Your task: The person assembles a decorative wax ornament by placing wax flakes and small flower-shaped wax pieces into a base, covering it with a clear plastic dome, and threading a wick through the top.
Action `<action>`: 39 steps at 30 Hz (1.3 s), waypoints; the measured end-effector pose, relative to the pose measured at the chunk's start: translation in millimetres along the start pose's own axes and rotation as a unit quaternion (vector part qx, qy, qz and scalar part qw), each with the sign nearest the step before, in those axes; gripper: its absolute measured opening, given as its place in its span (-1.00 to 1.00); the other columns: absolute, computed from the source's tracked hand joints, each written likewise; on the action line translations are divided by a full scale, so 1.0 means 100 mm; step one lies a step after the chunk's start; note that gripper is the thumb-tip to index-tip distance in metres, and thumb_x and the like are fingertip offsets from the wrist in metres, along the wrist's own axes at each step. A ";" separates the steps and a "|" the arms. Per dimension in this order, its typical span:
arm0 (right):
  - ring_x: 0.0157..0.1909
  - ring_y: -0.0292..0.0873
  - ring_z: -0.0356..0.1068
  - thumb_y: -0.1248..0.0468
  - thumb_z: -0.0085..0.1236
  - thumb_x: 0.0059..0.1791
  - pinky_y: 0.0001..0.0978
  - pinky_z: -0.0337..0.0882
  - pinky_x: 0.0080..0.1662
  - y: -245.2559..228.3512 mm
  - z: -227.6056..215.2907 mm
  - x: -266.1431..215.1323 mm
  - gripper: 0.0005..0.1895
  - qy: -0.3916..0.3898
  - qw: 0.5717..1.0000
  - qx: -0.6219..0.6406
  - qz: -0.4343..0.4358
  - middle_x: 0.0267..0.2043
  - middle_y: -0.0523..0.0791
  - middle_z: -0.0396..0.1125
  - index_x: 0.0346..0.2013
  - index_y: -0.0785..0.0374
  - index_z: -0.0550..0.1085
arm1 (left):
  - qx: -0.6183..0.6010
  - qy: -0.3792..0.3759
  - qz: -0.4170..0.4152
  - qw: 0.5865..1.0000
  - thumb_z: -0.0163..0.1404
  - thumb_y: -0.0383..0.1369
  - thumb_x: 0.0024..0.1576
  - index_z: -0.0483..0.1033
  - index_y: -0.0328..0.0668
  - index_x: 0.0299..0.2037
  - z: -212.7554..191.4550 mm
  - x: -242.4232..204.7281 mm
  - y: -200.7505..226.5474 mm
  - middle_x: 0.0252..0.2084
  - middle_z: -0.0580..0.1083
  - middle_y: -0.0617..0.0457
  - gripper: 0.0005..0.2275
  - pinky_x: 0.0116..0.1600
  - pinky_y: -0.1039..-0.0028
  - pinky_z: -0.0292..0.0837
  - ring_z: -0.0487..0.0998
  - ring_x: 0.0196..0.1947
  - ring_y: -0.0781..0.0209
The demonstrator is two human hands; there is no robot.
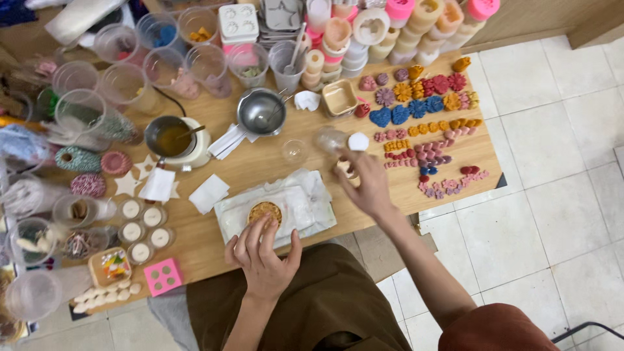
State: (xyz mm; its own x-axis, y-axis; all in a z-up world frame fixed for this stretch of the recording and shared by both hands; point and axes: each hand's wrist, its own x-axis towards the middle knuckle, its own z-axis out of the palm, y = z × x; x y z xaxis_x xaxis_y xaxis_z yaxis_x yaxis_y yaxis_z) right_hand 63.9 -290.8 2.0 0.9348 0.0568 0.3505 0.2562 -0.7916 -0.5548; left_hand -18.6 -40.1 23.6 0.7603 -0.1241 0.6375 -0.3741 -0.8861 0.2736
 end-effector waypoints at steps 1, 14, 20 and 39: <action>-0.44 -0.11 0.42 0.29 0.24 0.02 -0.21 0.42 -0.24 0.26 -0.08 0.13 -0.53 -0.036 0.996 -0.001 0.087 -0.21 -0.16 0.49 0.24 0.18 0.43 | -0.020 0.004 0.005 1.000 0.21 -0.21 0.19 0.27 -0.13 0.16 0.01 0.05 0.08 0.20 0.41 0.05 -0.55 0.34 0.13 0.01 0.31 0.20 0.09; -0.16 0.06 0.51 0.03 0.42 -0.15 -0.01 0.48 -0.11 2.76 0.10 1.20 -0.36 -0.115 0.938 -0.125 0.303 -0.29 -0.05 0.52 0.21 -0.13 0.44 | -0.103 -0.101 0.061 0.988 0.18 -0.26 0.13 0.40 -0.09 0.10 0.14 -0.03 0.54 0.14 0.48 0.09 -0.64 0.29 0.21 0.09 0.37 0.18 0.22; -0.04 0.01 0.52 0.08 0.43 -0.20 -0.09 0.49 -0.01 3.22 0.48 1.40 -0.36 -0.138 0.945 -0.095 0.282 -0.10 -0.03 0.52 0.18 -0.11 0.51 | -0.094 -0.197 -0.030 0.975 0.21 -0.29 0.04 0.47 -0.10 0.04 0.03 -0.23 0.37 0.07 0.54 0.10 -0.63 0.30 0.20 0.18 0.43 0.15 0.18; -0.24 -0.04 0.53 0.02 0.46 -0.22 -0.12 0.49 -0.19 3.03 0.33 1.66 -0.50 -0.058 0.956 -0.087 0.274 -0.26 -0.04 0.53 -0.06 0.13 0.59 | -0.105 -0.202 -0.019 0.973 0.20 -0.35 0.08 0.48 -0.12 0.06 -0.03 -0.13 0.34 0.08 0.54 0.10 -0.66 0.27 0.26 0.25 0.44 0.11 0.16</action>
State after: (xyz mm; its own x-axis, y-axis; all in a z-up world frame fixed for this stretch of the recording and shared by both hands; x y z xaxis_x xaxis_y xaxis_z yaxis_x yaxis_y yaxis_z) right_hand 304.7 -501.2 -133.4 0.9403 -0.3368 -0.0485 -0.3157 -0.8106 -0.4932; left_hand -42.2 -67.1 26.8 0.9066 -0.2967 0.3001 -0.4100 -0.7875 0.4601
